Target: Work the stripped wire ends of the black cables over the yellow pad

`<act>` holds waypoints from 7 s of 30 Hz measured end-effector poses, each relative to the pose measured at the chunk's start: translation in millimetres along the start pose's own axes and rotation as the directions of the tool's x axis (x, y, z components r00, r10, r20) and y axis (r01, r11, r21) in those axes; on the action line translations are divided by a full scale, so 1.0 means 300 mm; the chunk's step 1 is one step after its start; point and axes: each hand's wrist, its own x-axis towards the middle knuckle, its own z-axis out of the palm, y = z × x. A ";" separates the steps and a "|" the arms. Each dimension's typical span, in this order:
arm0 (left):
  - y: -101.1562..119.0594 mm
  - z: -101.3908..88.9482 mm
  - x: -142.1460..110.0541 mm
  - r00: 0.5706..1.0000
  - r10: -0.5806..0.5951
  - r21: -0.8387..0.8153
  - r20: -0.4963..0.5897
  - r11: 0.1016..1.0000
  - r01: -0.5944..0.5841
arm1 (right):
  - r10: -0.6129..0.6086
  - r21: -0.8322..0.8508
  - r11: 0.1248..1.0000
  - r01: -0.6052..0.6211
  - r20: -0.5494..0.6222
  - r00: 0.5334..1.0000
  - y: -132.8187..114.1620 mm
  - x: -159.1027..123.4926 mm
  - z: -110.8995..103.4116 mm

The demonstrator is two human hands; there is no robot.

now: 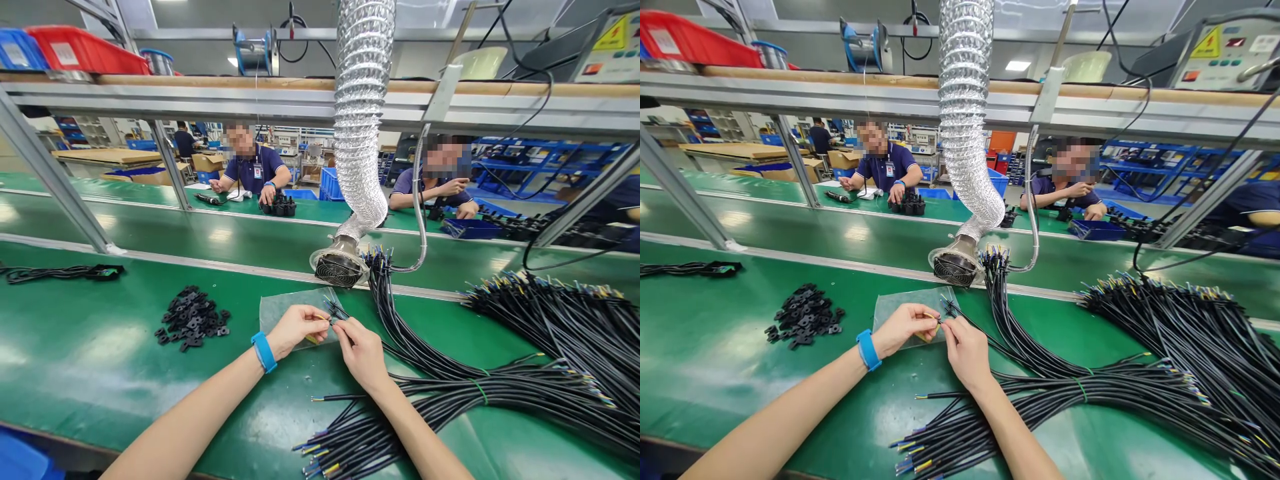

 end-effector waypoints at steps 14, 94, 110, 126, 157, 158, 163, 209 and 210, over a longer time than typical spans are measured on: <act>-0.002 0.000 0.000 0.983 0.144 0.064 0.114 0.986 -0.152 | 0.161 0.243 0.951 -0.189 0.130 0.978 -0.002 0.005 0.002; 0.111 -0.367 -0.278 0.872 0.488 0.999 -0.037 0.028 0.026 | -0.006 -0.368 0.910 0.192 0.451 0.893 0.051 -0.005 0.045; -0.045 -0.063 0.066 0.966 0.210 0.090 -0.152 0.976 -0.198 | 0.093 -0.001 0.996 -0.093 0.046 0.995 0.039 -0.004 0.013; -0.044 -0.036 0.021 0.926 0.349 0.369 -0.146 0.888 -0.276 | 0.136 -0.029 0.991 -0.133 0.122 0.983 0.037 -0.007 0.018; -0.020 -0.042 -0.013 0.896 0.436 0.530 0.087 0.741 -0.412 | 0.005 -0.136 0.991 0.012 0.125 0.992 0.023 -0.014 -0.002; -0.023 -0.033 -0.017 0.884 0.459 0.547 0.089 0.720 -0.428 | 0.039 -0.075 0.997 -0.029 0.134 0.990 0.026 -0.014 0.001; -0.047 0.012 -0.037 0.847 0.521 0.596 0.106 0.648 -0.473 | 0.180 0.203 0.953 -0.227 0.224 0.958 0.044 -0.010 0.013; -0.049 0.019 -0.028 0.984 0.177 0.209 -0.028 0.963 -0.167 | 0.023 0.136 0.990 -0.029 0.040 0.999 0.014 -0.016 -0.005; -0.049 0.017 -0.029 0.985 0.170 0.201 -0.027 0.966 -0.161 | 0.009 0.117 0.993 -0.015 0.051 0.999 0.015 -0.018 -0.003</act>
